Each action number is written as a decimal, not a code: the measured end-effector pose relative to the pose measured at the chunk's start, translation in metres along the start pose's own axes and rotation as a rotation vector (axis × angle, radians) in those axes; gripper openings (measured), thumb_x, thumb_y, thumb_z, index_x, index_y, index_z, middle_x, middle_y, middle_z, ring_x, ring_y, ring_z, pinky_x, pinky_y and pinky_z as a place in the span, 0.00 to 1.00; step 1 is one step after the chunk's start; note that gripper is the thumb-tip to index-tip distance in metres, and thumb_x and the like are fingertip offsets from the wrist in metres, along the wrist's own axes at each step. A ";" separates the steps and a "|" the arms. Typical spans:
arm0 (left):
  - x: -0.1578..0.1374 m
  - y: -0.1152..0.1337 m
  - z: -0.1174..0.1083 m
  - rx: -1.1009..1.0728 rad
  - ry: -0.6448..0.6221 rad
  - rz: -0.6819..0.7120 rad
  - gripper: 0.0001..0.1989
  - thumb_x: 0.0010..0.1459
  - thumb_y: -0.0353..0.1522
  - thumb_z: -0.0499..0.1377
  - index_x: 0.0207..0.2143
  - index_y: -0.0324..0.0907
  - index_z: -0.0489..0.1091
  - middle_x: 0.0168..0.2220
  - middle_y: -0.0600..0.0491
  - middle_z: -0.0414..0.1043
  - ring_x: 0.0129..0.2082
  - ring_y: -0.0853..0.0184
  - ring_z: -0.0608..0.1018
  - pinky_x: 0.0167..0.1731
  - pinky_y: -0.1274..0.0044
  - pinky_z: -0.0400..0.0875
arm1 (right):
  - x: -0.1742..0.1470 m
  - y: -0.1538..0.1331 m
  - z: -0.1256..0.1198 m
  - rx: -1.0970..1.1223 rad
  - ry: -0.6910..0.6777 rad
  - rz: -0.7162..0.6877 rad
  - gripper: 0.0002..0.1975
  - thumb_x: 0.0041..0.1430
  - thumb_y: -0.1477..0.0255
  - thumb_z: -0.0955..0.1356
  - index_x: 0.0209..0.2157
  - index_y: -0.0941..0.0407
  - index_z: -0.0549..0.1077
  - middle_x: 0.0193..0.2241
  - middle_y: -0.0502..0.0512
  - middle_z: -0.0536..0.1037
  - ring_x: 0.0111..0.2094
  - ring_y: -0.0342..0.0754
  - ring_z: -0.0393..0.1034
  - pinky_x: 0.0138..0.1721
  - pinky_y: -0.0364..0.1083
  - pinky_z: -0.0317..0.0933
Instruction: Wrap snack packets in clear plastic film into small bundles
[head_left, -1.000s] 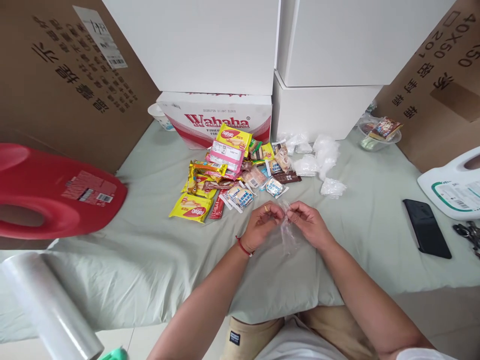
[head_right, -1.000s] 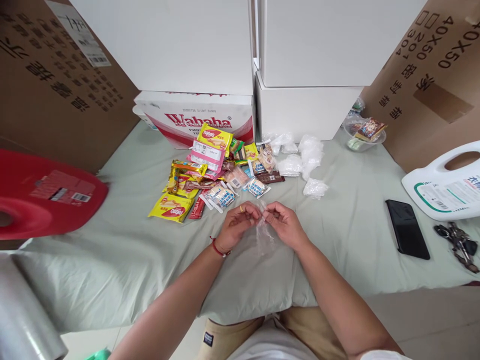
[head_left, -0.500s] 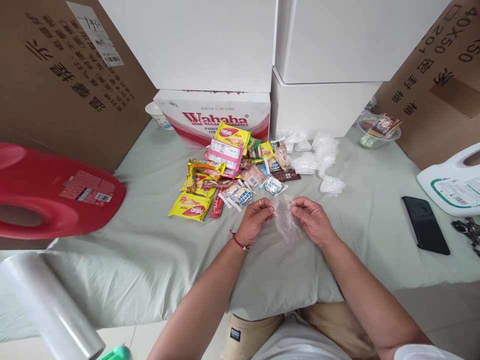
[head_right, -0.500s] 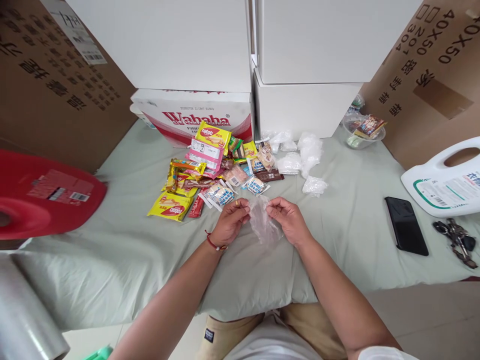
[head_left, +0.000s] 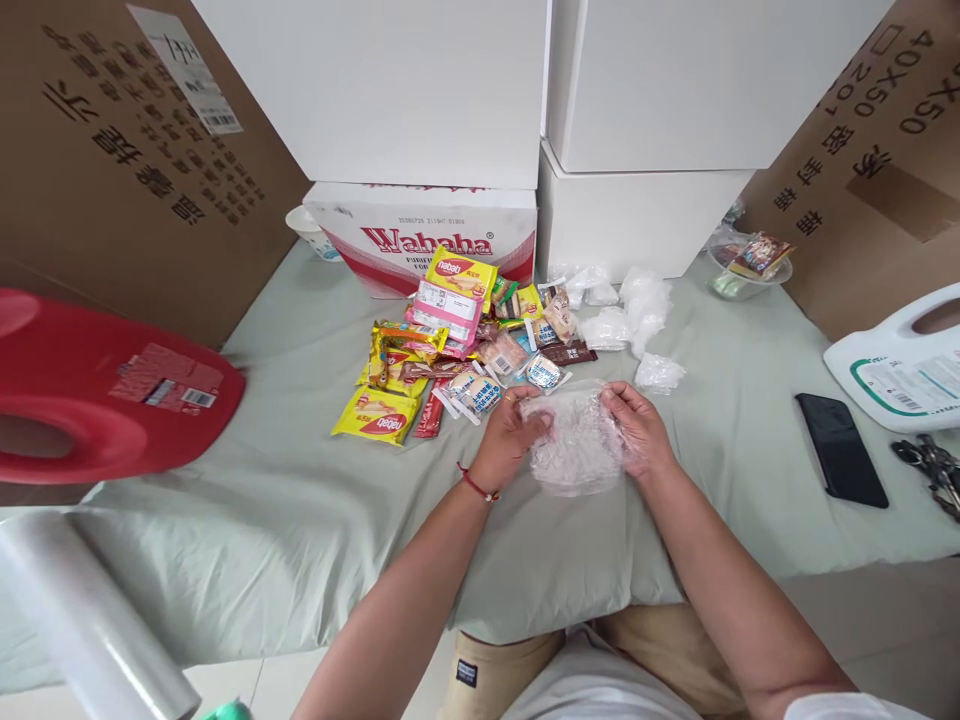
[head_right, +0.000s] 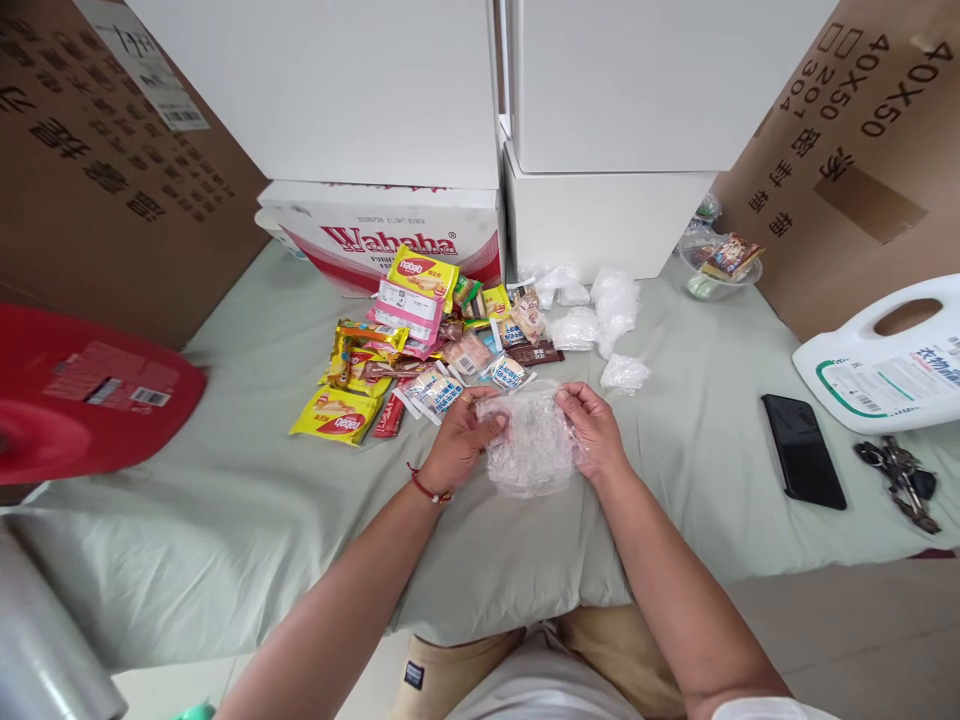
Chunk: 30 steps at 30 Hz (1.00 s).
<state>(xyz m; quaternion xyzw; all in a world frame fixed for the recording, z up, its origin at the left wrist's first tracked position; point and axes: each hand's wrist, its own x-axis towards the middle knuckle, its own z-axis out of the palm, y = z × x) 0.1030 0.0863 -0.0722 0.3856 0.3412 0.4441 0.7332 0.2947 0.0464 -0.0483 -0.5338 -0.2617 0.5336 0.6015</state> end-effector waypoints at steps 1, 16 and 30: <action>0.001 -0.002 -0.001 0.032 0.017 0.018 0.29 0.46 0.40 0.74 0.47 0.46 0.65 0.36 0.56 0.70 0.31 0.69 0.74 0.34 0.73 0.74 | 0.000 -0.001 0.000 0.020 -0.003 0.014 0.21 0.43 0.56 0.80 0.30 0.53 0.73 0.22 0.43 0.69 0.21 0.39 0.58 0.23 0.40 0.54; -0.031 0.001 0.026 0.665 -0.126 0.338 0.16 0.64 0.46 0.59 0.35 0.43 0.67 0.33 0.53 0.67 0.32 0.67 0.68 0.34 0.74 0.63 | -0.018 0.008 0.014 0.033 -0.365 0.018 0.24 0.54 0.64 0.77 0.52 0.47 0.74 0.35 0.48 0.72 0.29 0.41 0.67 0.29 0.41 0.63; -0.023 -0.001 0.020 0.281 -0.189 0.101 0.23 0.58 0.52 0.64 0.35 0.43 0.64 0.29 0.56 0.70 0.30 0.68 0.72 0.33 0.75 0.65 | -0.017 0.009 0.010 -0.089 -0.459 -0.068 0.29 0.55 0.63 0.77 0.56 0.46 0.68 0.34 0.46 0.73 0.27 0.42 0.68 0.28 0.44 0.64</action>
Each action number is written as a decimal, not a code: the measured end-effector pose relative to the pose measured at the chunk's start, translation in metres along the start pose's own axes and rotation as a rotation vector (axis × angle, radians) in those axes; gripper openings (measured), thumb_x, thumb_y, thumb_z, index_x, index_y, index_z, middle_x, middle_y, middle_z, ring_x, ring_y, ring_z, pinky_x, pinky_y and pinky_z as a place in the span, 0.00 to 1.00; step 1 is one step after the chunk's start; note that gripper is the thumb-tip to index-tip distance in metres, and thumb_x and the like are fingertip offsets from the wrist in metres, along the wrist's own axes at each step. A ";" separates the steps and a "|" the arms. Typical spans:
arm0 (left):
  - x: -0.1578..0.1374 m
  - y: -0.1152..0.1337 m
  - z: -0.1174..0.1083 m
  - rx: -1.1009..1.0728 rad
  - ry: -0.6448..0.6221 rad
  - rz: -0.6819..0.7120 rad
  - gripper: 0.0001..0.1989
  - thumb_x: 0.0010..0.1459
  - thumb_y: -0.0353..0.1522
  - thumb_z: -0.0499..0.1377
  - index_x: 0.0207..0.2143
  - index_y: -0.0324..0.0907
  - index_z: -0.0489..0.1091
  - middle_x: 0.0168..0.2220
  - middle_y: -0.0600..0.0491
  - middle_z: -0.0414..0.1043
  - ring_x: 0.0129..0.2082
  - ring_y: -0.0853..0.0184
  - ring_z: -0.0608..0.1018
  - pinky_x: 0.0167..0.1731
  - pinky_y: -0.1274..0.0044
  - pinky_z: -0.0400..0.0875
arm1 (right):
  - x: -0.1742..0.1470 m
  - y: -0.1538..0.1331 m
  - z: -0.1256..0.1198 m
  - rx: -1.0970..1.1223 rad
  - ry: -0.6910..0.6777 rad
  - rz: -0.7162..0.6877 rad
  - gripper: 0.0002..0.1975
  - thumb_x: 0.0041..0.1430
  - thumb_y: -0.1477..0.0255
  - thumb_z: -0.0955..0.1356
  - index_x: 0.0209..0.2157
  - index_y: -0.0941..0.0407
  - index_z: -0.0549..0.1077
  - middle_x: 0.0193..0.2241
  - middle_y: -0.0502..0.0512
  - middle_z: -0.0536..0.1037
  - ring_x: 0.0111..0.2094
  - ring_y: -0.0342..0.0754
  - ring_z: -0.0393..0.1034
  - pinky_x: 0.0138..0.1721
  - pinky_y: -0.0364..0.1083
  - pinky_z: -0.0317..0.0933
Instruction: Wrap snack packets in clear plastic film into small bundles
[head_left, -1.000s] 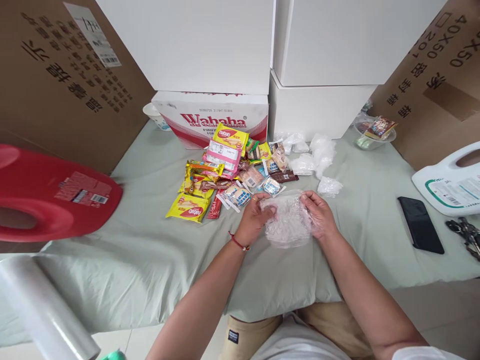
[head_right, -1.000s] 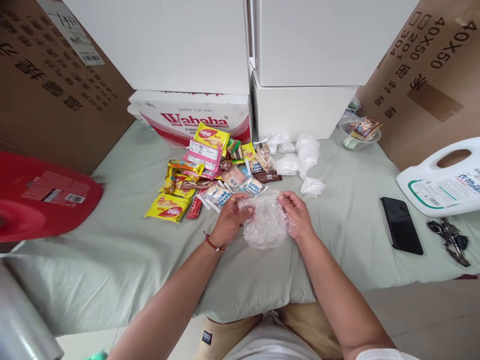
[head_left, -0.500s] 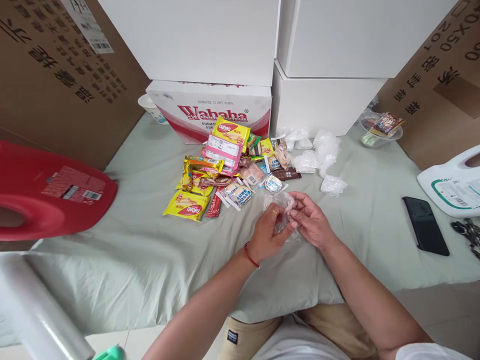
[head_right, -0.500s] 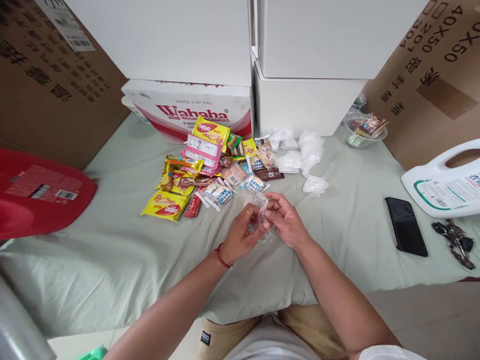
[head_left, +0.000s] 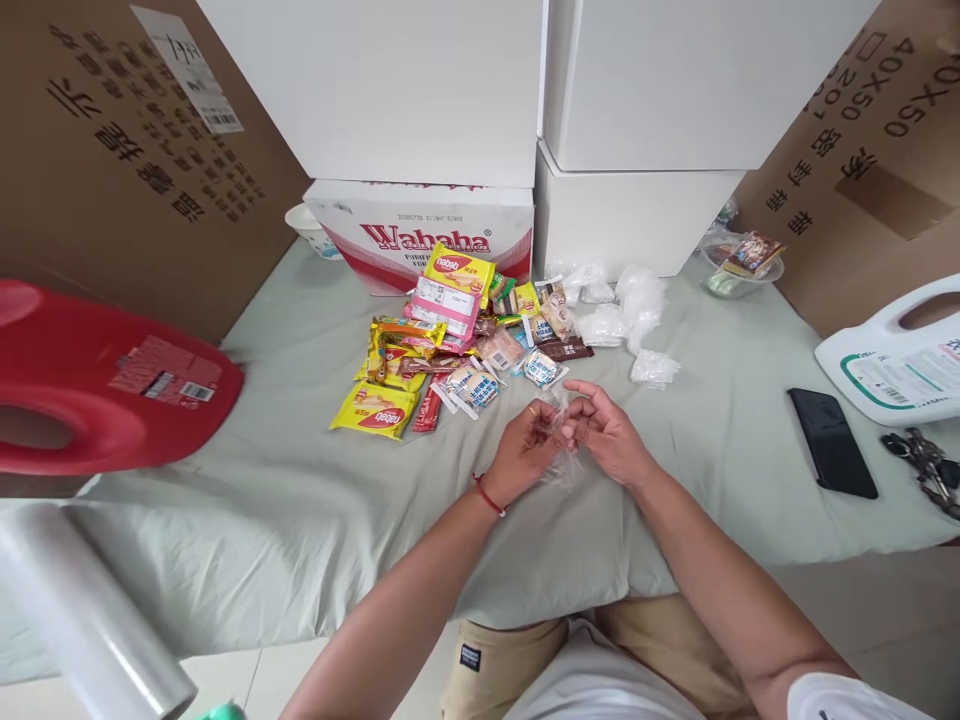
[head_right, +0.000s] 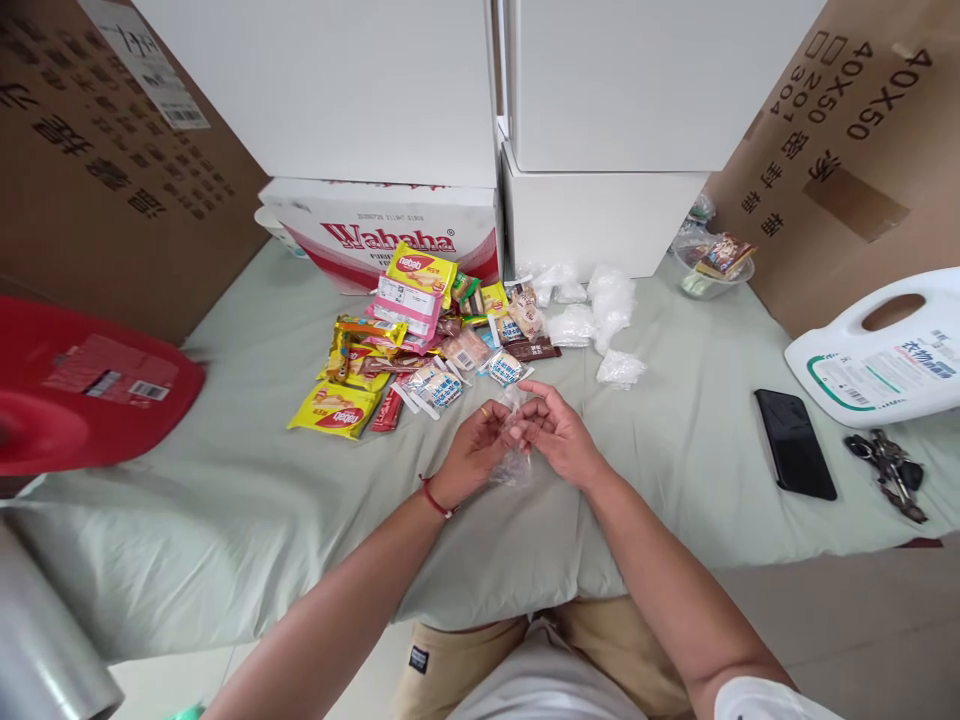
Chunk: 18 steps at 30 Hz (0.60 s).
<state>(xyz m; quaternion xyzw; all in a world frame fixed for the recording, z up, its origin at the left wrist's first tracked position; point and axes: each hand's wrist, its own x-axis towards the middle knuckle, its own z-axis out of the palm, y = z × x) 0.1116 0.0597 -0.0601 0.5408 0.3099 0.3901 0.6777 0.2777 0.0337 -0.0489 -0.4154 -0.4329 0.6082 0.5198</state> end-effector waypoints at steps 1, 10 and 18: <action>0.000 -0.001 0.000 -0.013 0.000 0.004 0.22 0.58 0.51 0.64 0.34 0.43 0.64 0.28 0.56 0.70 0.30 0.68 0.72 0.33 0.75 0.65 | 0.000 0.002 0.000 -0.017 -0.010 -0.006 0.29 0.55 0.62 0.77 0.57 0.46 0.68 0.35 0.47 0.74 0.28 0.42 0.68 0.29 0.44 0.64; 0.012 -0.002 -0.017 -0.158 0.269 0.085 0.21 0.54 0.48 0.68 0.31 0.43 0.66 0.27 0.59 0.64 0.28 0.73 0.65 0.31 0.79 0.62 | -0.011 -0.032 -0.011 -0.079 0.204 -0.040 0.23 0.53 0.62 0.77 0.48 0.51 0.72 0.32 0.47 0.73 0.27 0.41 0.66 0.27 0.43 0.62; 0.013 0.005 -0.019 -0.190 0.356 -0.028 0.24 0.53 0.52 0.65 0.32 0.46 0.59 0.24 0.62 0.60 0.20 0.74 0.62 0.18 0.81 0.57 | -0.052 -0.048 -0.041 -0.116 0.427 0.010 0.20 0.50 0.63 0.79 0.43 0.52 0.76 0.33 0.49 0.74 0.27 0.40 0.65 0.28 0.43 0.63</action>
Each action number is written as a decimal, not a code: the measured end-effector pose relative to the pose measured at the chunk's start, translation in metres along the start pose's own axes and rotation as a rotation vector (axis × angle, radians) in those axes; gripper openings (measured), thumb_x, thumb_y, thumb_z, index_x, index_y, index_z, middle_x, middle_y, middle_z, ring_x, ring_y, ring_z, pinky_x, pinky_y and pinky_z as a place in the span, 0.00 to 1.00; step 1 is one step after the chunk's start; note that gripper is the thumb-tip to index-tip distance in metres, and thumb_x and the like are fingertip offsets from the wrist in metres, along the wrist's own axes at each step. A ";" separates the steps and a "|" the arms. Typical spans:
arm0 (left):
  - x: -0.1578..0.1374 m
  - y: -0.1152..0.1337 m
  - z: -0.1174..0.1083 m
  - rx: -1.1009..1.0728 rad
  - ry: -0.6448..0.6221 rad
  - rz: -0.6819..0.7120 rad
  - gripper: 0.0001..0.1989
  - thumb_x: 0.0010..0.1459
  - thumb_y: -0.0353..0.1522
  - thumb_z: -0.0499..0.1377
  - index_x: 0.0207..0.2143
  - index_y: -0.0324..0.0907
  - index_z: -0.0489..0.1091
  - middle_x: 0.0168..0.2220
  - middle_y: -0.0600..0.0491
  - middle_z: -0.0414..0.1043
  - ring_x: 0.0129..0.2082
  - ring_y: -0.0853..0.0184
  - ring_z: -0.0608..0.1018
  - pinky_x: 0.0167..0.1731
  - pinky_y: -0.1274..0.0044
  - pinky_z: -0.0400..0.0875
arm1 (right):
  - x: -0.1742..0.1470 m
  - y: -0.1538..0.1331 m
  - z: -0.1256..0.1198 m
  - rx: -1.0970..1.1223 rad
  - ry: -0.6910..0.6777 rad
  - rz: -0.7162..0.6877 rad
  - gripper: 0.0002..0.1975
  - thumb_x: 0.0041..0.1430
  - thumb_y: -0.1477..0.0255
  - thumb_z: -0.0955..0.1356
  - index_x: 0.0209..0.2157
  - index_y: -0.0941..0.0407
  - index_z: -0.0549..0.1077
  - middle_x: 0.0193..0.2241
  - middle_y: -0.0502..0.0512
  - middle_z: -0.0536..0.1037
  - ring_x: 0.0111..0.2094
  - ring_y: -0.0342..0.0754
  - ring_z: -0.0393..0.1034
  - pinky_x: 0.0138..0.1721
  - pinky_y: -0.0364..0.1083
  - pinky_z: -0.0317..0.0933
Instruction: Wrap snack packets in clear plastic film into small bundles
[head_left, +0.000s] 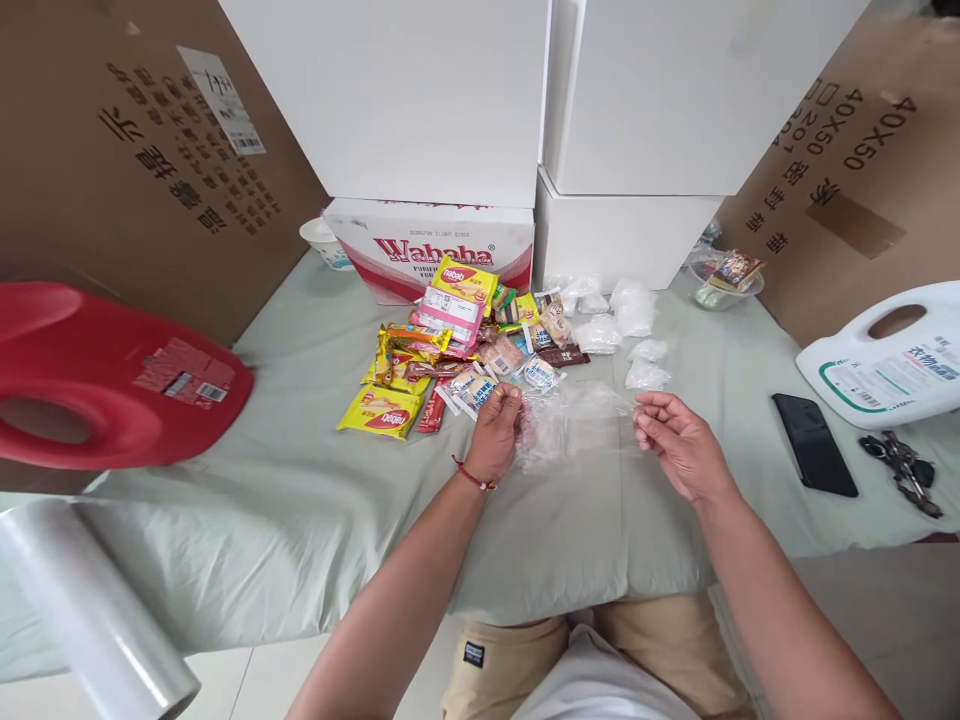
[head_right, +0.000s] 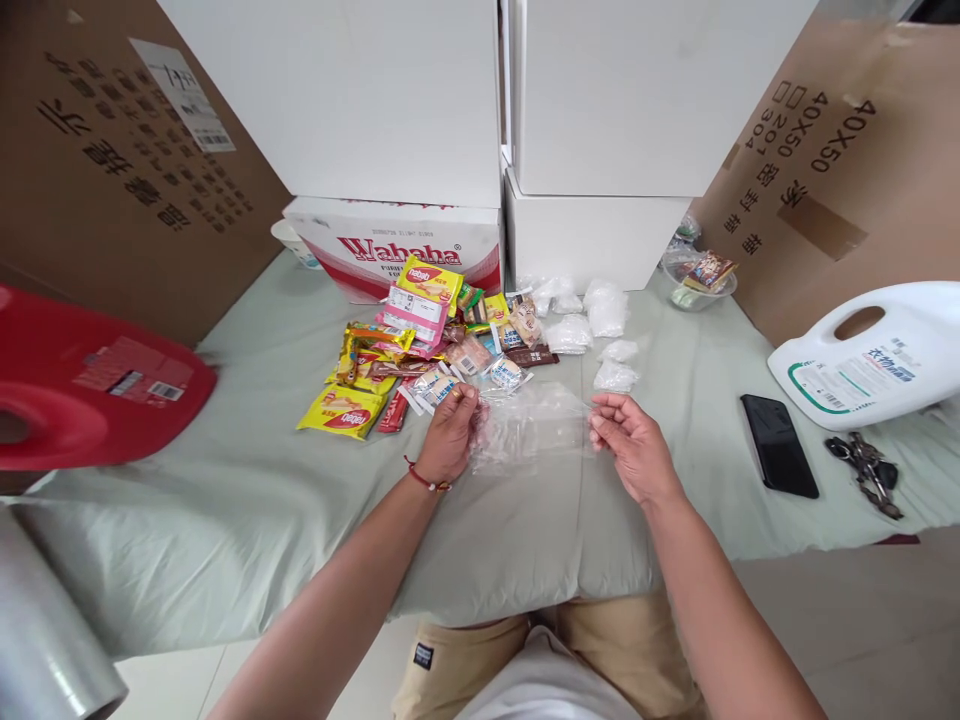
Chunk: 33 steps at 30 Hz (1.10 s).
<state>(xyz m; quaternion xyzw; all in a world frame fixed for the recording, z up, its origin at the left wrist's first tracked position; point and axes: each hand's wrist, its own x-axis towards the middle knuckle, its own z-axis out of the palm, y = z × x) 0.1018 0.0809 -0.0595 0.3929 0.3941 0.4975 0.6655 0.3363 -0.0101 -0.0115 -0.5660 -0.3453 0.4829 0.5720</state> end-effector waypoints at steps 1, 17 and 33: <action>0.000 0.000 0.000 0.010 -0.004 -0.015 0.24 0.54 0.53 0.64 0.33 0.46 0.59 0.23 0.63 0.58 0.19 0.75 0.59 0.16 0.81 0.54 | -0.004 0.003 -0.007 -0.006 0.024 0.011 0.20 0.49 0.63 0.79 0.43 0.52 0.77 0.33 0.49 0.74 0.28 0.41 0.65 0.28 0.42 0.63; 0.013 0.007 -0.018 0.242 -0.021 -0.075 0.20 0.52 0.46 0.67 0.29 0.44 0.62 0.19 0.65 0.54 0.14 0.78 0.57 0.13 0.82 0.54 | -0.036 0.032 -0.085 -0.514 0.277 -0.020 0.24 0.47 0.52 0.77 0.38 0.55 0.78 0.31 0.55 0.77 0.31 0.49 0.70 0.35 0.50 0.68; 0.012 0.006 -0.020 0.250 -0.125 -0.084 0.21 0.54 0.48 0.65 0.29 0.44 0.62 0.19 0.65 0.54 0.14 0.77 0.56 0.13 0.82 0.53 | 0.011 -0.025 0.052 -1.455 -0.672 -0.919 0.34 0.58 0.89 0.63 0.61 0.47 0.72 0.71 0.55 0.58 0.74 0.60 0.37 0.71 0.69 0.40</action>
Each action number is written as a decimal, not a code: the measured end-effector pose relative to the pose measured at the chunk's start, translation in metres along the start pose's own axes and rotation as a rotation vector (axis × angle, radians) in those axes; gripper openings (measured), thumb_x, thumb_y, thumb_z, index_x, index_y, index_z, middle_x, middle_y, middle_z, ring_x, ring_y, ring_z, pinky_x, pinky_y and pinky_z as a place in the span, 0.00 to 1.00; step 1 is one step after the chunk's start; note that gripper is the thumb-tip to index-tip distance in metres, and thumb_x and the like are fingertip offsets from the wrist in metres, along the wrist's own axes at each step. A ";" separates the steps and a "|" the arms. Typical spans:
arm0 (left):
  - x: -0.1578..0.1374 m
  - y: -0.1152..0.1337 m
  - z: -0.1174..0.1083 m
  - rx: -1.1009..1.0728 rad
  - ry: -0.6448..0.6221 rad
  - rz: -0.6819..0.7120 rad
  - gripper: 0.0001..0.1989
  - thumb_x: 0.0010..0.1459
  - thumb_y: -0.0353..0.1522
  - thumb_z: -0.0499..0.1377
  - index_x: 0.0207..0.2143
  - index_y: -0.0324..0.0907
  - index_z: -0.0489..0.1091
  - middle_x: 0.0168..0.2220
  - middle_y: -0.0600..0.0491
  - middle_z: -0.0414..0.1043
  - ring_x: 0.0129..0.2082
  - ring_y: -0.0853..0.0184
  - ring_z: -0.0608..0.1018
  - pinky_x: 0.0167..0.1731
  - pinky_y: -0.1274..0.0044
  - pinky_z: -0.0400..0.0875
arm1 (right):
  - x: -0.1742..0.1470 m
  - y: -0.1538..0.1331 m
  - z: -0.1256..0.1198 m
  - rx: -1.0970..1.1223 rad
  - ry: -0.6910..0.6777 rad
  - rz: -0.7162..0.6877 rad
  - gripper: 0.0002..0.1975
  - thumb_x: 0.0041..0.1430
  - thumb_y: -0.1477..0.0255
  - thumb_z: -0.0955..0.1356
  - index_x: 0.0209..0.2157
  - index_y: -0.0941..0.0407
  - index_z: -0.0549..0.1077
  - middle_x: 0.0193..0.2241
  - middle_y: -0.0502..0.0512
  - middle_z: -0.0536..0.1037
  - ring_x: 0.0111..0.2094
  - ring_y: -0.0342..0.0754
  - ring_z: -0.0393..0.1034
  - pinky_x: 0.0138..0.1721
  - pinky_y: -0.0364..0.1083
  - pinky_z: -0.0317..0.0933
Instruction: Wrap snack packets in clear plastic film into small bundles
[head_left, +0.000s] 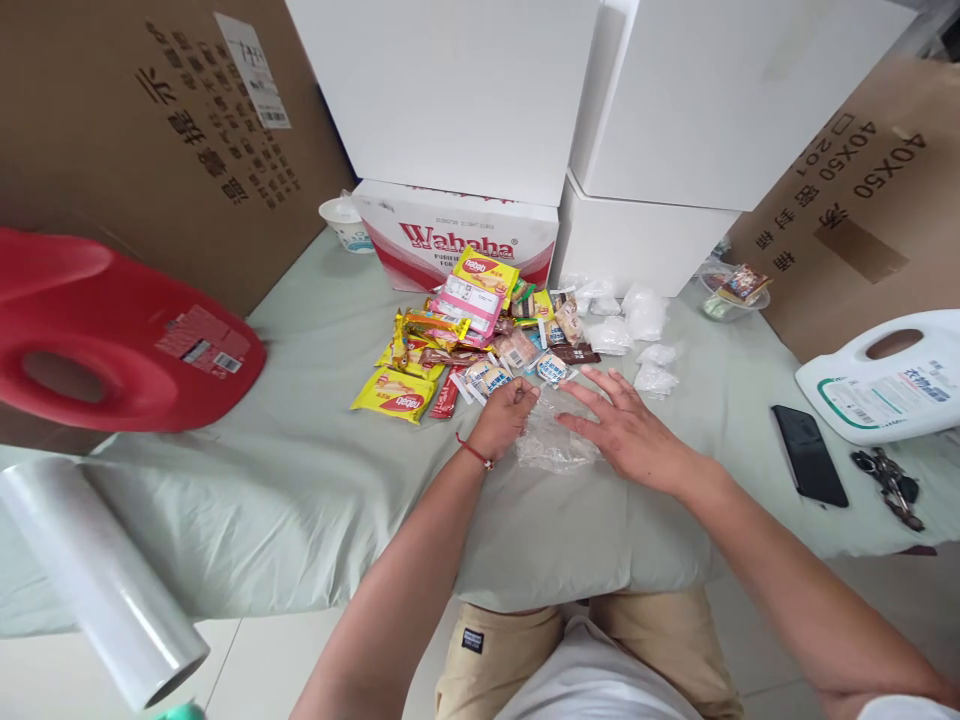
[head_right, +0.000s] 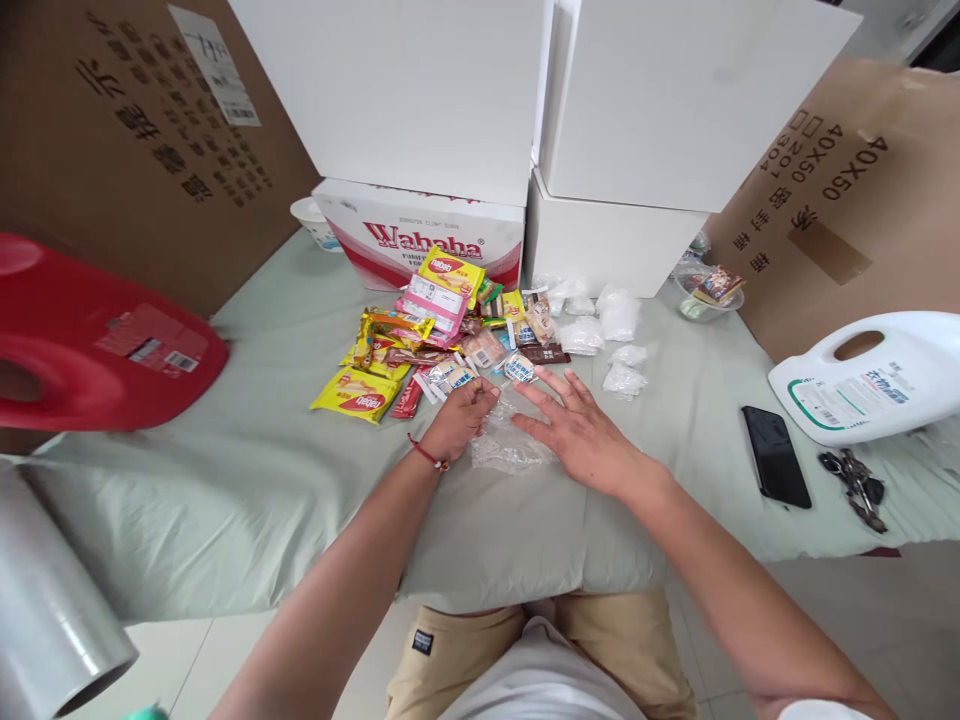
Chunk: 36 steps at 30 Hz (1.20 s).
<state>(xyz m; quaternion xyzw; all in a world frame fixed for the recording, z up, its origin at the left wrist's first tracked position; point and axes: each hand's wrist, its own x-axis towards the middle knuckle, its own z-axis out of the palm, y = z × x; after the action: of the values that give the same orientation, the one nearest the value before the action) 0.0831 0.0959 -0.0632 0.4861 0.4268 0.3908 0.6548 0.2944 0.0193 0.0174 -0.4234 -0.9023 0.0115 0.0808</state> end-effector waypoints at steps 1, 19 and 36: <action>0.000 0.000 -0.001 -0.005 -0.016 0.004 0.21 0.54 0.49 0.65 0.29 0.44 0.63 0.19 0.65 0.54 0.14 0.77 0.56 0.14 0.82 0.52 | 0.006 0.003 -0.003 0.029 -0.056 -0.040 0.32 0.57 0.88 0.64 0.59 0.48 0.75 0.70 0.55 0.61 0.74 0.61 0.37 0.71 0.69 0.38; 0.002 0.014 0.012 -0.129 0.266 0.029 0.15 0.59 0.44 0.61 0.35 0.44 0.61 0.30 0.58 0.66 0.24 0.74 0.69 0.21 0.82 0.61 | -0.036 -0.029 0.024 1.064 0.247 0.913 0.17 0.58 0.53 0.72 0.30 0.52 0.72 0.16 0.44 0.66 0.18 0.44 0.61 0.21 0.43 0.56; -0.116 -0.001 0.090 0.132 0.158 0.009 0.25 0.53 0.55 0.64 0.34 0.43 0.65 0.38 0.51 0.69 0.41 0.64 0.71 0.44 0.71 0.66 | -0.031 -0.071 0.045 1.385 0.735 0.992 0.18 0.52 0.55 0.76 0.30 0.54 0.73 0.27 0.48 0.76 0.26 0.43 0.69 0.28 0.42 0.66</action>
<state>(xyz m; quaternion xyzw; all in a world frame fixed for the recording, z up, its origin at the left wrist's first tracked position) 0.1298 -0.0390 -0.0285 0.4979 0.4998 0.4020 0.5837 0.2525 -0.0474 -0.0250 -0.5955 -0.3273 0.4463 0.5823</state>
